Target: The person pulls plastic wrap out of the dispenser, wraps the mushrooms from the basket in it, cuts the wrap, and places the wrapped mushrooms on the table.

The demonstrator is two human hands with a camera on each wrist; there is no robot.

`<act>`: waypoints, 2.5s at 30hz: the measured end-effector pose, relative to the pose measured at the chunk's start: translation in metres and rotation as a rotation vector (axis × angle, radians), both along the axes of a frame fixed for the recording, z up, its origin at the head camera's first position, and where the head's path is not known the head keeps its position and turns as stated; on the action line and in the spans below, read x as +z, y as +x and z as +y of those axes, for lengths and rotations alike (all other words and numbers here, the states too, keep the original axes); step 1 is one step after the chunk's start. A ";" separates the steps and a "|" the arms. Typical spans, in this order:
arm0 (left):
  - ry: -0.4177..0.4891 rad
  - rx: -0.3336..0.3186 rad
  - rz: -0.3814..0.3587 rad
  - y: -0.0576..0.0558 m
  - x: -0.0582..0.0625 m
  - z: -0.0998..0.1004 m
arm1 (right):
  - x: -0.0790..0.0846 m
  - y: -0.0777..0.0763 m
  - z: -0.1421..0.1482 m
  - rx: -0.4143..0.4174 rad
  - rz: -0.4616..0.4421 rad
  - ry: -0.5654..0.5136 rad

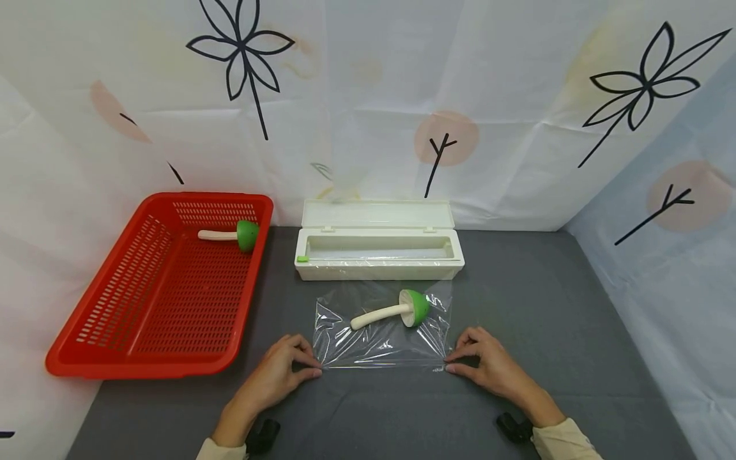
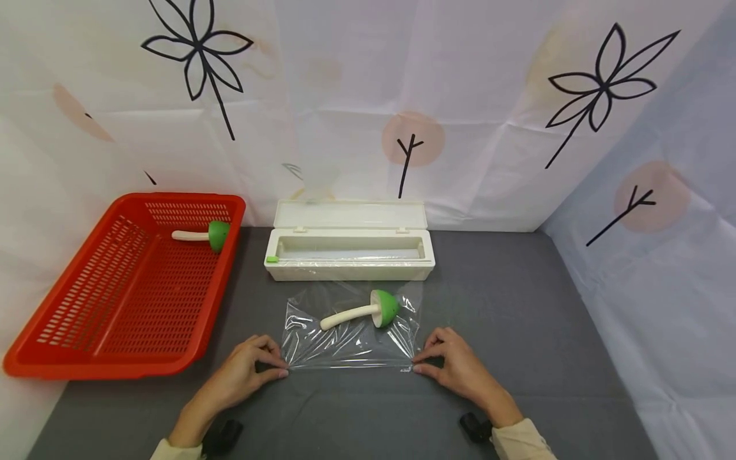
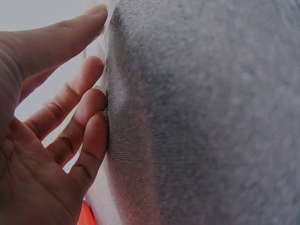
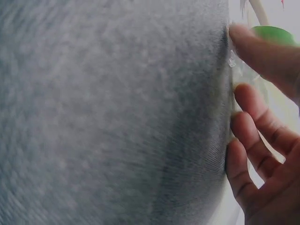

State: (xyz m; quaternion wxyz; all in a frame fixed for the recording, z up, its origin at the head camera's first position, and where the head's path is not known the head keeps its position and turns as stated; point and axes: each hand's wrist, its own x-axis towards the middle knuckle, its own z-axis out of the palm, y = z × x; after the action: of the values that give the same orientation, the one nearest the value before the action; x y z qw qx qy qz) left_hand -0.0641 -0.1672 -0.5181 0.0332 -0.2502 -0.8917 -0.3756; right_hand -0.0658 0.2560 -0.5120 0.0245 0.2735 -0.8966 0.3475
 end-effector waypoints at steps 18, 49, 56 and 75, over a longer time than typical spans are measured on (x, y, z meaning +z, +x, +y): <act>0.202 0.130 -0.116 -0.009 0.015 0.002 | 0.003 -0.001 -0.008 -0.129 0.115 -0.125; 0.416 0.663 -0.160 -0.098 0.028 0.045 | 0.035 -0.093 -0.041 -0.451 0.090 -0.207; 0.407 0.708 -0.179 -0.103 0.029 0.048 | 0.029 -0.101 -0.041 -0.437 0.100 -0.175; 0.462 0.473 -0.146 -0.094 0.028 0.039 | 0.034 -0.088 -0.027 -0.177 0.011 -0.233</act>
State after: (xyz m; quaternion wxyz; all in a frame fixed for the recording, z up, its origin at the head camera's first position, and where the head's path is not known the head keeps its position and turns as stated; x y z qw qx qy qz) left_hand -0.1579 -0.1278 -0.4897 0.1111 0.0052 -0.8164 -0.5667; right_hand -0.1534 0.2288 -0.4783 0.0915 0.1907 -0.8706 0.4442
